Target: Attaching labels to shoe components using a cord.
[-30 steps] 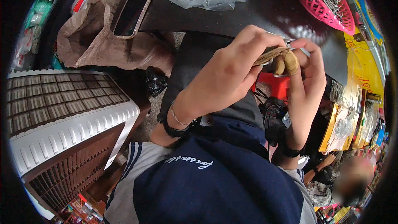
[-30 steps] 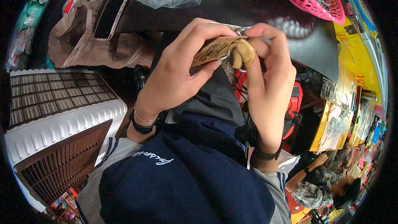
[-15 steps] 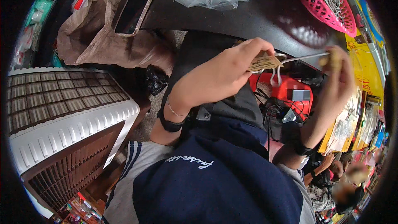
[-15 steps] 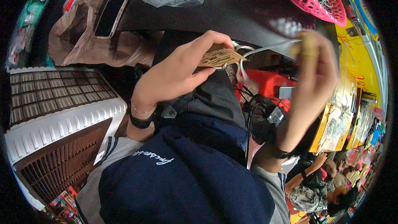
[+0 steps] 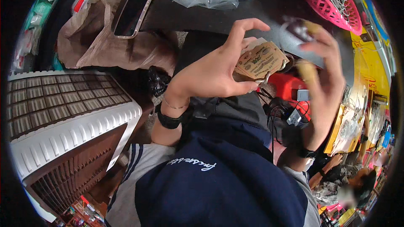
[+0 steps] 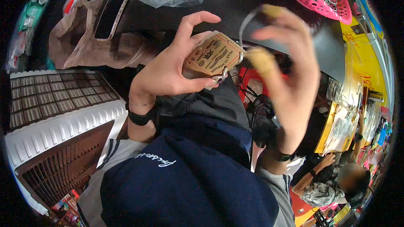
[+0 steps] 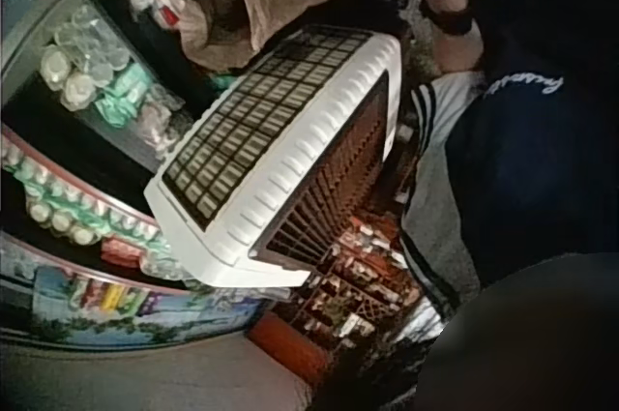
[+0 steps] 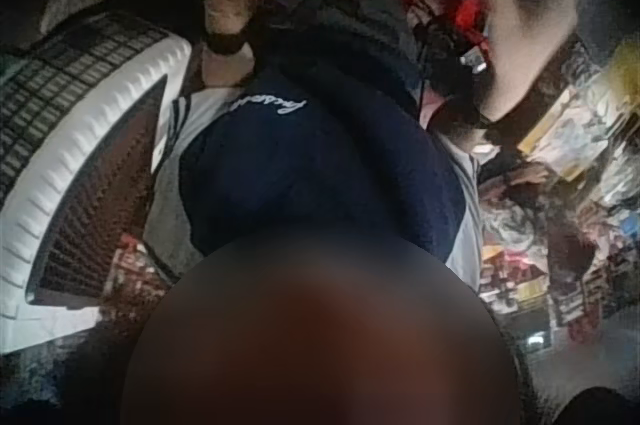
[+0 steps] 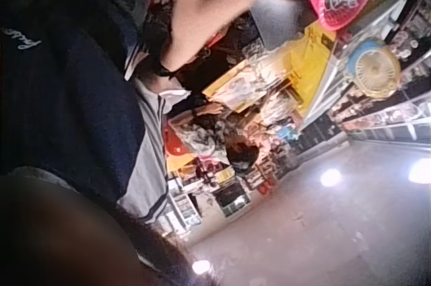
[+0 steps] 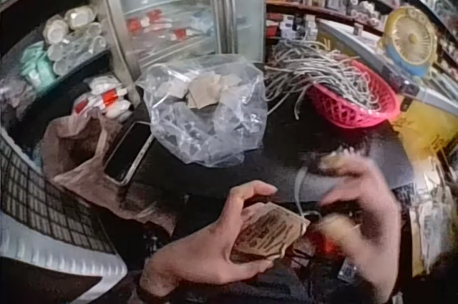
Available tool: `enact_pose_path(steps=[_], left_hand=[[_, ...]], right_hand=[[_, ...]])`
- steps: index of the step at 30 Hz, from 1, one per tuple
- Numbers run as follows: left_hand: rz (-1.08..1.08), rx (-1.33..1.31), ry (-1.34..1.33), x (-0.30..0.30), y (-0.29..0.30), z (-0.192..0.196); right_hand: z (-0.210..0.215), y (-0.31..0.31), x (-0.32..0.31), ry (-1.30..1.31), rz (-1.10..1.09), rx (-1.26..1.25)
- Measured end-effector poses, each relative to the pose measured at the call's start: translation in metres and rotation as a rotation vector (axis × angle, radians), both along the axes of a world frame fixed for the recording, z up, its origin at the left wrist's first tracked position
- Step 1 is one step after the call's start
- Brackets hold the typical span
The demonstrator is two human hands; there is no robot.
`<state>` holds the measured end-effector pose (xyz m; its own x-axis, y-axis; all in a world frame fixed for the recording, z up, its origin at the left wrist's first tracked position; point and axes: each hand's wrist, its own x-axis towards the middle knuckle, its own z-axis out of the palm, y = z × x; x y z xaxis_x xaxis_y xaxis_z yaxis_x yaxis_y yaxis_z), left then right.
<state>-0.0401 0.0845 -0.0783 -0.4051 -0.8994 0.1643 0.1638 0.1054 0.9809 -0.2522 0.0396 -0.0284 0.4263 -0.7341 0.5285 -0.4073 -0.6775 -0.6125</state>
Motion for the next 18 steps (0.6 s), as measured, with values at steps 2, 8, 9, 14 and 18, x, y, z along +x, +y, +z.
enact_pose_path(steps=[2,8,9,14,18], left_hand=[[0.043,-0.06,-0.07,-0.003,-0.002,0.0],[0.079,-0.228,-0.147,-0.006,-0.001,0.001],[0.079,-0.228,-0.147,-0.007,-0.001,0.0],[0.065,-0.269,-0.173,-0.009,-0.002,-0.001],[0.053,-0.23,-0.163,-0.011,0.0,-0.002]], right_hand=[[-0.007,0.009,0.012,-0.017,0.024,0.08],[-0.017,0.013,0.021,-0.169,-0.003,0.275],[-0.018,0.013,0.022,-0.182,-0.012,0.294],[-0.022,0.014,0.026,-0.18,-0.018,0.286],[-0.026,0.015,0.026,-0.207,-0.039,0.363]])
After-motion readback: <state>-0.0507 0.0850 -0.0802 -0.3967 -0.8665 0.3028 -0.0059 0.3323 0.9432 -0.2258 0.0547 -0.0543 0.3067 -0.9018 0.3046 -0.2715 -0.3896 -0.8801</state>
